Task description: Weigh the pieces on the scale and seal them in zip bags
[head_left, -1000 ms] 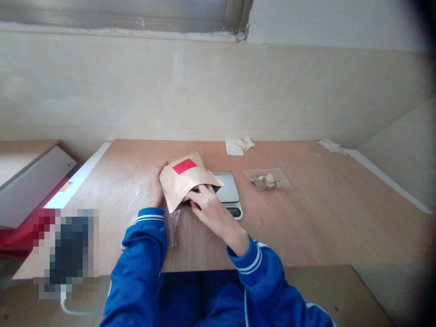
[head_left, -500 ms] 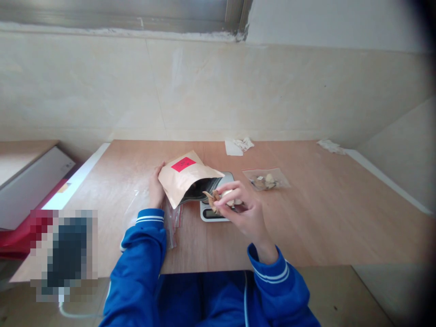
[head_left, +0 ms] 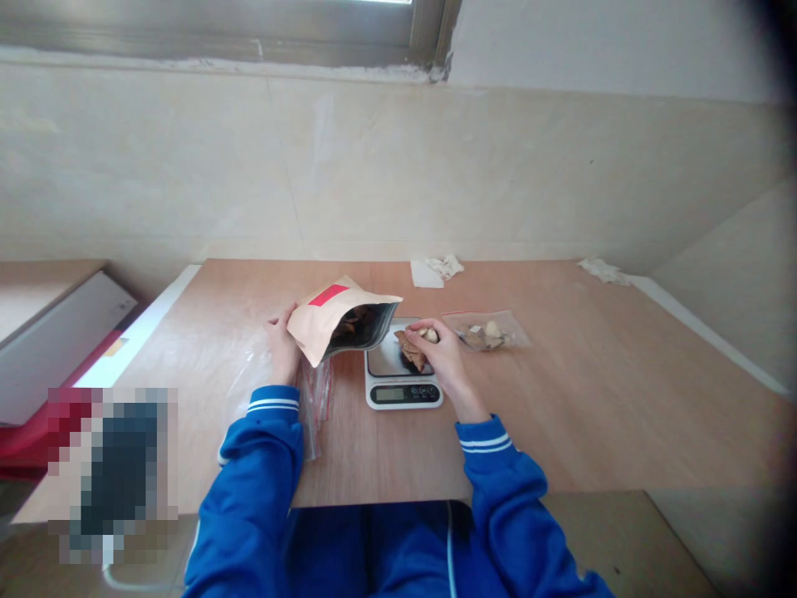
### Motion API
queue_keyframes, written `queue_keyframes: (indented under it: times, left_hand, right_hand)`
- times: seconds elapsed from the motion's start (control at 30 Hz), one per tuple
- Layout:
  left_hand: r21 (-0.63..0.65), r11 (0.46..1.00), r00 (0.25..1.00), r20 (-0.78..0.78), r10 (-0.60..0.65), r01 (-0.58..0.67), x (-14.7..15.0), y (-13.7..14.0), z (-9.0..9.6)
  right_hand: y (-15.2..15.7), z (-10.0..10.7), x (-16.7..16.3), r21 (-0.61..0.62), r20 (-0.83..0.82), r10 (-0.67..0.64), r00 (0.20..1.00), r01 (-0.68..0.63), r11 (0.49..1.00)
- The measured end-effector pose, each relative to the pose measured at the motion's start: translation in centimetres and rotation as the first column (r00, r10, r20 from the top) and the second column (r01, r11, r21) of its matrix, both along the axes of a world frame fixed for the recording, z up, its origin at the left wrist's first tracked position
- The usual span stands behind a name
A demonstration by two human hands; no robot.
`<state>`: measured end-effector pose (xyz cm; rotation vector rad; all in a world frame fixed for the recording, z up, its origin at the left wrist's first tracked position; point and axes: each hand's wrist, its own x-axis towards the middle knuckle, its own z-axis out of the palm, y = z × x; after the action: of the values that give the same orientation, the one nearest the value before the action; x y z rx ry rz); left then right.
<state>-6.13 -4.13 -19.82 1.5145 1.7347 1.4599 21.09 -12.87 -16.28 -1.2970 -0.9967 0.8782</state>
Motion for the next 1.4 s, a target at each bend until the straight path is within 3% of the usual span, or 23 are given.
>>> queue_keyframes:
  times: [0.23, 0.63, 0.87, 0.93, 1.03, 1.17, 1.27, 1.4]
  left_hand:
    - [-0.013, 1.000, 1.000, -0.021, -0.016, 0.015, 0.0, -0.1, 0.2]
    - [0.008, 1.000, 0.998, -0.058, -0.021, 0.022, -0.5, 0.4, -0.5]
    - [0.003, 1.000, 0.999, -0.028, -0.018, 0.018, -0.4, 0.2, -0.2]
    - [0.000, 1.000, 0.999, -0.031, -0.017, 0.017, -0.3, 0.1, -0.1]
    - [-0.009, 1.000, 0.999, -0.033, -0.017, 0.017, -0.2, 0.0, 0.0]
    - [0.004, 1.000, 1.000, -0.005, -0.012, 0.012, -0.2, 0.1, 0.0]
    - [0.014, 1.000, 1.000, -0.010, -0.016, 0.016, -0.2, 0.2, -0.1]
    - [0.018, 0.999, 0.999, -0.047, -0.027, 0.028, -0.5, 0.5, -0.8]
  right_hand:
    - [2.1, -1.4, -0.5, 0.108, 0.298, -0.108, 0.948, 0.079, 0.991]
    - [2.8, -3.1, 1.4, 0.146, 0.320, -0.241, 0.916, 0.204, 0.968]
    - [2.5, -2.4, 0.4, 0.100, 0.437, -0.037, 0.899, -0.007, 0.995]
    - [2.1, -1.7, 0.2, 0.159, 0.519, -0.089, 0.850, 0.006, 0.987]
    - [0.9, -0.6, -0.2, 0.225, 0.685, -0.188, 0.704, 0.042, 0.974]
    - [-0.8, 0.3, -1.3, 0.134, 0.827, -0.074, 0.557, -0.068, 0.989]
    - [-1.6, 1.1, -2.0, 0.180, 0.791, -0.090, 0.605, -0.090, 0.979]
    - [-2.6, 4.0, -2.5, 0.434, 0.576, -0.245, 0.780, -0.038, 0.900]
